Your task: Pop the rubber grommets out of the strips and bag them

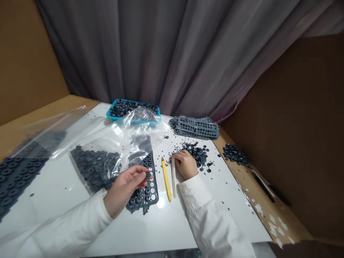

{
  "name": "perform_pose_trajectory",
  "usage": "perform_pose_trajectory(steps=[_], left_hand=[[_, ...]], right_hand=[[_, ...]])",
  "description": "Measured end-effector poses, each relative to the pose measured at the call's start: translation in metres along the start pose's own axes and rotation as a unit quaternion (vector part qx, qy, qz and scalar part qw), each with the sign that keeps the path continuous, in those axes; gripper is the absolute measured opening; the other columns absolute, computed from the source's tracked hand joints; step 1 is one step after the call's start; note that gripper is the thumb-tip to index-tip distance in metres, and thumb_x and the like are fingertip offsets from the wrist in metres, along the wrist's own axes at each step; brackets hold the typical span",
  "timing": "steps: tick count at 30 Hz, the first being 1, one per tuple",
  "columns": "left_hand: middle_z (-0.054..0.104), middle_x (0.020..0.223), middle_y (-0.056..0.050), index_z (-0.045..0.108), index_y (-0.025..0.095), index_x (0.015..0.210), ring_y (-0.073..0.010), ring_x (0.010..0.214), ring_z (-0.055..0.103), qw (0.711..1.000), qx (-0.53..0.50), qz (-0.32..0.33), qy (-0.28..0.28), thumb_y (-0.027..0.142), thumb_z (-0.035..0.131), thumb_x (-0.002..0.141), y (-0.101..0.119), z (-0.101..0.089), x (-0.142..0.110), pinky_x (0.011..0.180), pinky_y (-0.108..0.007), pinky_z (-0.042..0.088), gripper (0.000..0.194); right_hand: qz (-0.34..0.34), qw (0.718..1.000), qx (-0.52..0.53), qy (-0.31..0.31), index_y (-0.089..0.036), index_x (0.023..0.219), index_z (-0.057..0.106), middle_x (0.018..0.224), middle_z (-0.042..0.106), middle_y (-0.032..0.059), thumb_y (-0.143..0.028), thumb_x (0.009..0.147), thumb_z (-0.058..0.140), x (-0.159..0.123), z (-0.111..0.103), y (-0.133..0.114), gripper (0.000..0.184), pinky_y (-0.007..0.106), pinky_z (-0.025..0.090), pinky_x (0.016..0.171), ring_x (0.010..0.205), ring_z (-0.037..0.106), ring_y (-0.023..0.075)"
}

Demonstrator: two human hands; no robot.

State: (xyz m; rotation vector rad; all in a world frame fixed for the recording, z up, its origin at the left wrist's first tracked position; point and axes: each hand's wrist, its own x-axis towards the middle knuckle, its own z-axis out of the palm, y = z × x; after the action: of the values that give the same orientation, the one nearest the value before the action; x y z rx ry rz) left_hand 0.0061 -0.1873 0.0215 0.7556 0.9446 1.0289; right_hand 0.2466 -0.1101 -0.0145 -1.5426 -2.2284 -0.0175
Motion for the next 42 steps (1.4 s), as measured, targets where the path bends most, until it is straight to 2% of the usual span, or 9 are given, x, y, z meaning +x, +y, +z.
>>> perform_pose_trajectory(steps=[8,12,17,19,23,30,36,39,42], left_hand=[[0.064,0.078,-0.002,0.062,0.016,0.088,-0.0095,0.064,0.054,0.999,0.022,0.034,-0.022,0.042,0.075,0.067,0.002,0.001,0.008,0.062,-0.020,0.043,0.036],[0.059,0.068,0.001,0.057,0.016,0.082,-0.0102,0.062,0.054,0.992,0.074,0.101,-0.034,0.040,0.072,0.071,0.005,0.001,0.009,0.060,-0.020,0.041,0.030],[0.062,0.074,-0.003,0.051,0.017,0.095,-0.0160,0.072,0.059,0.972,0.172,0.157,-0.031,0.044,0.057,0.082,0.032,0.004,0.012,0.066,-0.025,0.044,0.030],[0.064,0.094,-0.008,0.052,0.018,0.102,-0.0199,0.088,0.059,0.933,0.277,0.228,-0.024,0.043,0.046,0.087,0.060,0.004,0.027,0.077,-0.031,0.045,0.030],[0.059,0.117,-0.012,0.061,0.016,0.104,-0.0278,0.116,0.043,0.721,0.569,0.394,-0.034,0.024,0.053,0.080,0.125,0.008,0.090,0.104,-0.045,0.027,0.026],[0.062,0.077,-0.003,0.064,0.016,0.072,-0.0199,0.095,0.052,0.699,0.583,0.410,-0.055,0.016,0.058,0.070,0.152,0.018,0.151,0.108,-0.043,0.022,0.006],[0.059,0.076,0.000,0.063,0.023,0.072,-0.0198,0.092,0.051,0.668,0.572,0.470,-0.066,0.023,0.054,0.075,0.155,-0.005,0.110,0.110,-0.042,0.016,0.009],[0.058,0.080,-0.001,0.061,0.022,0.076,-0.0216,0.094,0.049,0.627,0.597,0.497,-0.052,0.024,0.049,0.078,0.165,-0.021,0.084,0.106,-0.047,0.015,0.012],[0.057,0.076,-0.001,0.057,0.021,0.073,-0.0207,0.087,0.049,0.584,0.628,0.513,-0.032,0.025,0.046,0.079,0.179,-0.034,0.061,0.097,-0.044,0.018,0.013]], right_hand=[[-0.042,0.973,0.211,0.089,-0.018,0.099,0.069,0.104,0.070,0.0099,-0.018,0.079,0.061,0.000,-0.018,-0.035,0.022,0.041,0.047,0.089,0.099,0.060,0.0225],[-0.135,0.904,0.403,0.053,-0.018,0.096,0.070,0.093,0.073,0.0088,-0.026,0.075,0.069,-0.004,-0.041,-0.091,0.022,0.031,0.052,0.080,0.087,0.067,0.0177],[-0.127,0.902,0.408,0.062,-0.017,0.080,0.073,0.077,0.073,0.0073,-0.022,0.076,0.066,0.016,-0.053,-0.102,0.009,0.028,0.052,0.070,0.072,0.067,0.0159],[-0.059,0.910,0.406,0.066,-0.015,0.078,0.073,0.076,0.073,0.0077,-0.025,0.072,0.069,0.040,-0.056,-0.080,0.012,0.029,0.052,0.070,0.071,0.067,0.0166],[0.113,0.905,0.396,0.108,-0.011,0.081,0.072,0.077,0.073,0.0102,-0.028,0.068,0.069,0.104,-0.058,-0.025,0.022,0.030,0.052,0.069,0.070,0.067,0.0179],[0.162,0.909,0.372,0.094,-0.009,0.076,0.069,0.062,0.068,0.0081,-0.027,0.070,0.062,0.168,-0.046,-0.010,0.020,0.026,0.049,0.056,0.054,0.061,0.0143],[0.046,0.927,0.368,-0.063,-0.012,0.068,0.070,0.058,0.066,-0.0004,-0.025,0.064,0.069,0.186,-0.054,-0.072,0.013,0.022,0.047,0.058,0.057,0.059,0.0114],[-0.013,0.915,0.362,-0.177,-0.013,0.056,0.067,0.051,0.063,-0.0020,-0.033,0.062,0.072,0.190,-0.083,-0.099,0.022,0.021,0.046,0.055,0.053,0.058,0.0109],[-0.073,0.890,0.409,-0.187,-0.015,0.085,0.072,0.080,0.073,0.0039,-0.043,0.076,0.060,0.201,-0.120,-0.101,0.031,0.024,0.051,0.065,0.070,0.065,0.0125]])
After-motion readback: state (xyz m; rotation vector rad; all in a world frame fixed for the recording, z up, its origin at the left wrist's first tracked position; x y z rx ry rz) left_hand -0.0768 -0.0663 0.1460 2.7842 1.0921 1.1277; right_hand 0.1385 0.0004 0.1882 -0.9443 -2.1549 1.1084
